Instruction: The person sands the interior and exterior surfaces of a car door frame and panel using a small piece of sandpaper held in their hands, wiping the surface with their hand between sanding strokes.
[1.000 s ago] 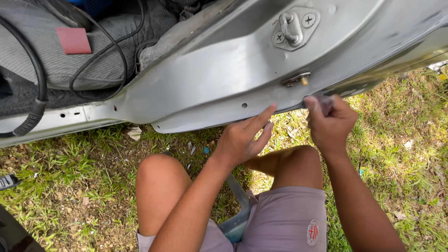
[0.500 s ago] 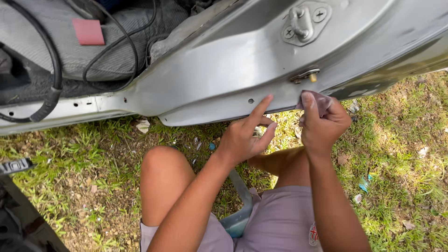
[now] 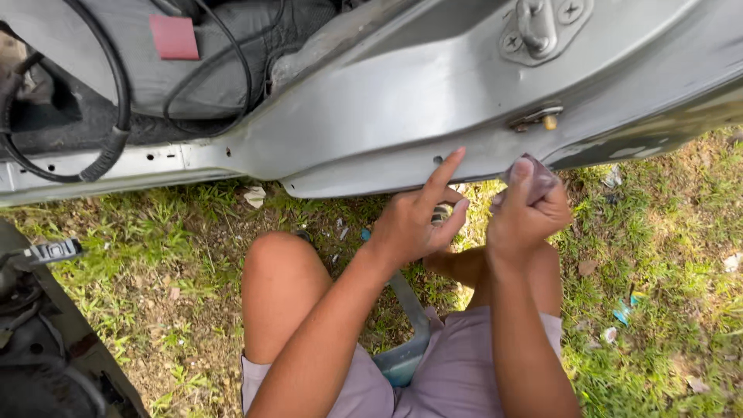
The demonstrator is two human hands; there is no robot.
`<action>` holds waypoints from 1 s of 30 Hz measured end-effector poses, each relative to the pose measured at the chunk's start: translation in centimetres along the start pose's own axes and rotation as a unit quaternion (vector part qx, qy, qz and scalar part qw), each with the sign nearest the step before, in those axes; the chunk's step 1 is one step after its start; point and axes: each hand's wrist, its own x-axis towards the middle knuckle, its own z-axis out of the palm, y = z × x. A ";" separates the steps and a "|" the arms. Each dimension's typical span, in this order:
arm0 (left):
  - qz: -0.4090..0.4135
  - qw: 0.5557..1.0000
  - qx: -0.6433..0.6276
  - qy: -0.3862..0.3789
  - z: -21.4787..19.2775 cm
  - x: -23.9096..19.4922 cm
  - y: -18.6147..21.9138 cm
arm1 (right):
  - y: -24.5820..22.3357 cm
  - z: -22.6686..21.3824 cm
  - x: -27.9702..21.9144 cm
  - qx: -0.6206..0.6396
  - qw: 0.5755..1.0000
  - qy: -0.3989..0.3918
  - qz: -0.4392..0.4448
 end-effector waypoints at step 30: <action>-0.013 1.000 -0.006 0.014 0.3 -0.3 -0.5 | 3.3 -2.7 0.7 -0.091 0.989 -0.015 -0.119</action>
